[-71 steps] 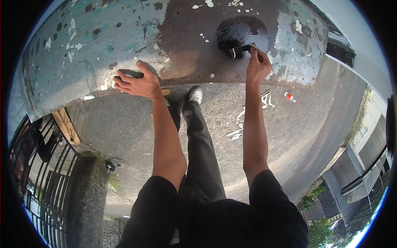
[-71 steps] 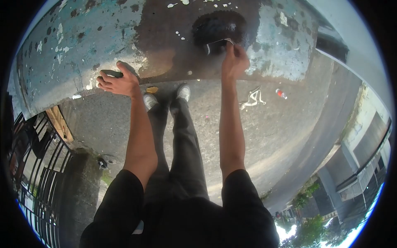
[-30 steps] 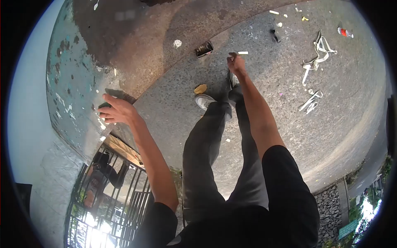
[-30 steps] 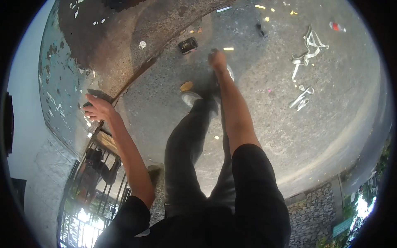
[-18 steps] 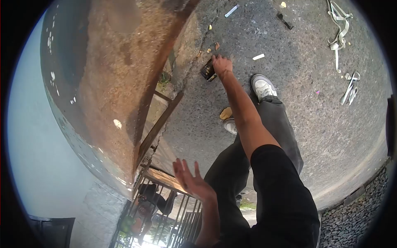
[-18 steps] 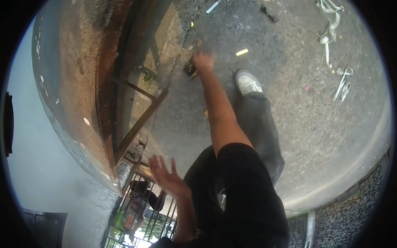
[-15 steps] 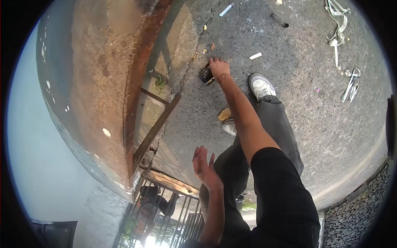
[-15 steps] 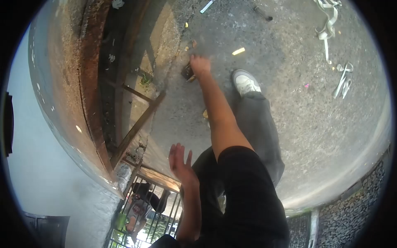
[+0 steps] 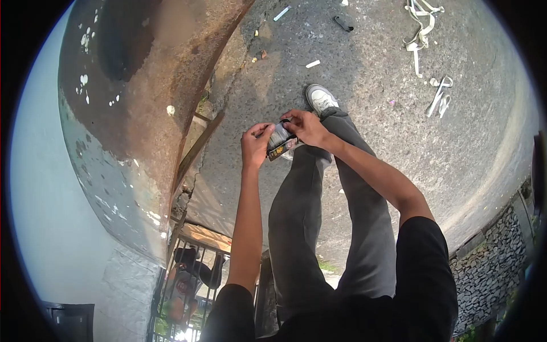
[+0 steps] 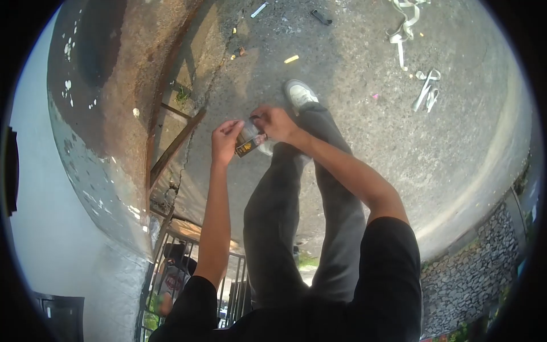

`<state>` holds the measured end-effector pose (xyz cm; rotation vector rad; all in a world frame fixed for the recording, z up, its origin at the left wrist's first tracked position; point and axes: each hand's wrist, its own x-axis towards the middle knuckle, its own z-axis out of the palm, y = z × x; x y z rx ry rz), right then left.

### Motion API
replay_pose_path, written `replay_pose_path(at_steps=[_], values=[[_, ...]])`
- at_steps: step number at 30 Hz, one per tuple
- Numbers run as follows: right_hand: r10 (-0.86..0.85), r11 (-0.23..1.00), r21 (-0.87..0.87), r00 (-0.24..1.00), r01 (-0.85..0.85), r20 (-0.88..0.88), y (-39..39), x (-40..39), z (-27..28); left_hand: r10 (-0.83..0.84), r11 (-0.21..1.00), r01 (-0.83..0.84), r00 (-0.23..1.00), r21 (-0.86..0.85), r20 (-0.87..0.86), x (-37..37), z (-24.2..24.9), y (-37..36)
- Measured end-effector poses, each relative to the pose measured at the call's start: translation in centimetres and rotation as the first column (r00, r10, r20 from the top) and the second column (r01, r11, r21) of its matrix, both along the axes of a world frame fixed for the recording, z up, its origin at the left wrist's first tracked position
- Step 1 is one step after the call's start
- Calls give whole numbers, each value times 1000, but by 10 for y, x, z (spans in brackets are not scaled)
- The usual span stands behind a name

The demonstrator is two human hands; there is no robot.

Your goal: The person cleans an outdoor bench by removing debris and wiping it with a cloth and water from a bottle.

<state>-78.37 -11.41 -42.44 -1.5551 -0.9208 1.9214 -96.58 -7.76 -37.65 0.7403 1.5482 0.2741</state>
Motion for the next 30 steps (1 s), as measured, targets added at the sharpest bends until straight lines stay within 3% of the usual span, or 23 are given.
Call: replay_pose_path(at_steps=[1, 4, 6, 8, 10, 13, 15, 16, 18, 19, 20, 21, 23, 25, 30], values=[[-118, 992, -49, 988, 113, -96, -5, 3, 9, 62, 998, -62, 998, -24, 2, 4, 13, -3], [-136, 980, -166, 973, 105, -186, 4, 18, 45, 116, 993, -116, 993, 14, 19, 14, 48, -8], [-181, 962, -235, 971, 141, -154, 9, 19, 64, 177, 983, -178, 984, 37, 22, 21, 66, -10], [-318, 925, -295, 914, 240, -252, 8, 13, 80, 218, 972, -221, 975, 78, 38, 19, 75, -15], [-343, 905, -349, 903, 243, -259, 8, 4, 98, 259, 963, -263, 963, 58, 72, 14, 88, -18], [-294, 937, -250, 939, 246, -177, 9, -8, 115, 295, 947, -295, 955, 130, 14, 8, 108, -19], [-220, 974, 74, 973, 214, 76, 12, -14, 133, 343, 928, -345, 938, 137, 41, 6, 125, -20], [-208, 976, 86, 975, 202, 75, 14, -12, 143, 354, 922, -357, 934, 147, 47, 3, 134, -19], [-10, 973, 229, 983, -32, 181, 29, -3, 186, 345, 932, -344, 939, 113, 13, -6, 154, -15], [183, 964, 161, 966, -213, 181, 37, 1, 205, 356, 926, -356, 934, 125, 21, -8, 163, -12], [193, 959, 173, 963, -225, 186, 34, 0, 208, 306, 944, -300, 952, 138, -27, -10, 173, -9], [127, 989, 79, 992, -124, -25, 28, -3, 209, 256, 959, -243, 963, 146, -78, -12, 183, -9], [1, 998, -66, 936, -26, -353, 28, 2, 222, 313, 935, -307, 950, 176, -8, -8, 203, -9], [29, 997, -57, 931, -53, -364, 35, 13, 249, 358, 907, -364, 931, 211, 66, -4, 225, -7], [4, 999, -34, 948, -16, -319, 43, 26, 334, 263, 935, -282, 958, 215, 114, 4, 306, 1]])
